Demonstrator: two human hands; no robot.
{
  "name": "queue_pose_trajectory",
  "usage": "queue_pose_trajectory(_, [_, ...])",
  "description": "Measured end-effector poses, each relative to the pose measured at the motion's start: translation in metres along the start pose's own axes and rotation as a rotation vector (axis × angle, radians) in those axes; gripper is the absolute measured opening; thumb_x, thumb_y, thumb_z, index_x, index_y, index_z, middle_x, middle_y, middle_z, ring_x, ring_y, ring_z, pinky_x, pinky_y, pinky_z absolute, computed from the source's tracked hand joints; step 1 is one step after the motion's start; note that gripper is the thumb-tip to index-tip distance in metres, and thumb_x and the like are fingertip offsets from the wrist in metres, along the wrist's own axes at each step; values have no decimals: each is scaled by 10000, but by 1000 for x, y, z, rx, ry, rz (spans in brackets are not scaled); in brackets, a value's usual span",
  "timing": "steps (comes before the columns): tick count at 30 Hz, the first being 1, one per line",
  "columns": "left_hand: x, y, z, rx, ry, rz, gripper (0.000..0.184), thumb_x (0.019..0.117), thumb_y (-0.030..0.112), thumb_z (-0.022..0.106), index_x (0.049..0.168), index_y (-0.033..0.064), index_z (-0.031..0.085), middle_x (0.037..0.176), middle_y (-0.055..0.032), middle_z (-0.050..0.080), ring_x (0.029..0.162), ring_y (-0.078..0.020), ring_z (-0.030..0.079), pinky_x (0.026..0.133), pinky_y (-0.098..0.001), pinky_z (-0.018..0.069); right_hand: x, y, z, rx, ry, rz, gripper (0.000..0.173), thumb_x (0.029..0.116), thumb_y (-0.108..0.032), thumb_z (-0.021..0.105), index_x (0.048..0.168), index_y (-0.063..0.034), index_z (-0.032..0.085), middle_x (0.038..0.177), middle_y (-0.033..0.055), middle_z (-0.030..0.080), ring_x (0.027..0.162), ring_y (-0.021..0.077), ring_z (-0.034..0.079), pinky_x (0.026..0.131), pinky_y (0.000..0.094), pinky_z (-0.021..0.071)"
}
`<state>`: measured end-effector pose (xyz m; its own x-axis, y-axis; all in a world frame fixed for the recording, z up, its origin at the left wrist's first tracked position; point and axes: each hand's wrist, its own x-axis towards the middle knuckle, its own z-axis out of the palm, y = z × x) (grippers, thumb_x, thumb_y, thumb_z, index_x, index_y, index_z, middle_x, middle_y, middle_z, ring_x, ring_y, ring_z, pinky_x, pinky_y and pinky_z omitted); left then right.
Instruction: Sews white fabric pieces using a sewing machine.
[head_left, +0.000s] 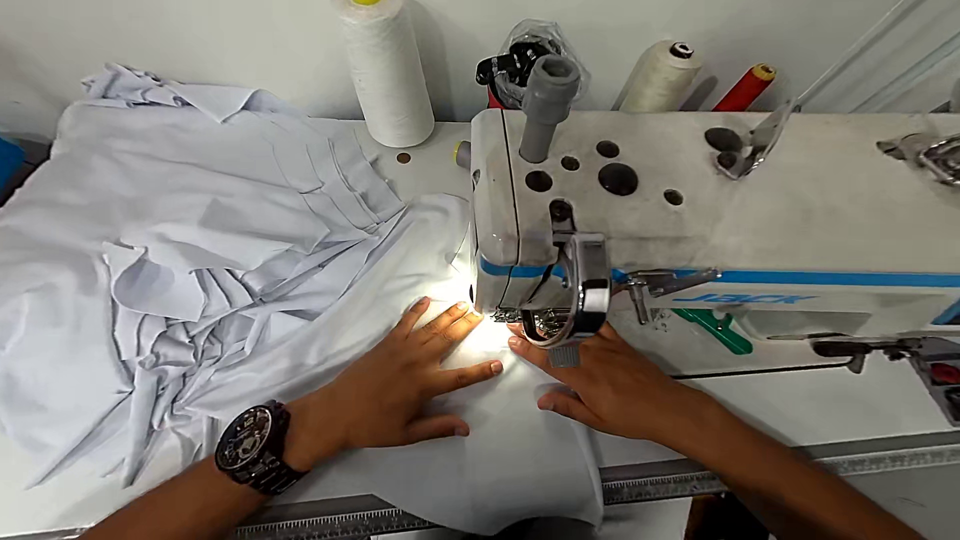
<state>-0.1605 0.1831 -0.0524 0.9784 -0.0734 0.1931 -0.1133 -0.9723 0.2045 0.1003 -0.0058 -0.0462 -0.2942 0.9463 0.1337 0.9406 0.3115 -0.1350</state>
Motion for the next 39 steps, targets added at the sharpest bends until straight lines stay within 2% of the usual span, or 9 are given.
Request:
queue_pose_trajectory(7, [5, -9, -6, 15, -23, 7, 660, 962, 757, 323, 1497, 419, 508, 1591, -156, 424, 1524, -339, 315, 1193, -691, 216, 2, 5, 0, -9, 16, 49, 570, 1041, -589, 343, 1381, -236, 635, 1390, -40, 633, 1349, 202, 525, 1044, 470, 440])
queue_pose_trajectory(13, [2, -6, -5, 18, -15, -19, 694, 937, 789, 335, 1490, 412, 520, 1600, -168, 409, 1522, -360, 313, 1180, -705, 225, 4, 5, 0, 5, -17, 48, 602, 1041, -604, 318, 1412, -232, 613, 1426, -38, 613, 1378, 214, 502, 1080, 494, 411])
queue_pose_trajectory(18, [3, -6, -5, 5, -13, -27, 690, 934, 794, 337, 1482, 420, 527, 1599, -161, 414, 1522, -362, 313, 1177, -712, 227, 5, 8, -1, 32, -9, 48, 598, 1040, -606, 331, 1397, -228, 627, 1406, -31, 625, 1359, 214, 522, 1059, 492, 438])
queue_pose_trajectory(22, [6, -9, -5, 15, -19, -34, 678, 934, 792, 339, 1485, 440, 518, 1590, -162, 428, 1518, -365, 321, 1180, -710, 220, 7, 11, -6, 39, -19, 54, 566, 1034, -597, 350, 1342, -230, 651, 1356, -38, 649, 1276, 214, 575, 990, 480, 472])
queue_pose_trajectory(26, [7, -12, -6, 20, -27, -42, 691, 929, 800, 333, 1490, 440, 512, 1594, -173, 420, 1517, -364, 325, 1183, -713, 215, 10, 11, -8, 38, -9, 64, 569, 1029, -603, 356, 1323, -224, 663, 1317, -27, 665, 1257, 209, 587, 982, 471, 473])
queue_pose_trajectory(32, [11, -21, -6, 8, 2, -63, 681, 926, 802, 351, 1481, 445, 519, 1572, -176, 445, 1516, -343, 335, 1179, -711, 228, 15, 11, -9, 45, 16, 102, 557, 1027, -590, 372, 1193, -171, 700, 1143, 3, 712, 1124, 210, 652, 892, 464, 513])
queue_pose_trajectory(35, [14, -24, -6, 11, 2, -67, 677, 926, 804, 347, 1472, 449, 532, 1572, -166, 451, 1515, -330, 340, 1178, -701, 233, 17, 10, -10, 57, 18, 122, 579, 1034, -583, 362, 1192, -147, 708, 1149, 30, 716, 1118, 238, 659, 919, 490, 507])
queue_pose_trajectory(37, [14, -28, -7, 15, 18, -61, 635, 964, 756, 340, 1459, 424, 558, 1579, -151, 451, 1524, -314, 330, 1200, -675, 230, 20, 11, -8, 37, 30, 122, 586, 1041, -576, 343, 1232, -155, 704, 1202, 31, 711, 1170, 251, 639, 968, 504, 479])
queue_pose_trajectory(39, [10, -30, -14, 23, 135, -82, 527, 1028, 597, 396, 1345, 288, 683, 1480, -131, 565, 1457, -314, 441, 1199, -624, 291, 18, 9, -8, 15, 76, 113, 554, 1045, -545, 370, 1273, -158, 695, 1276, 42, 686, 1229, 277, 604, 1027, 550, 429])
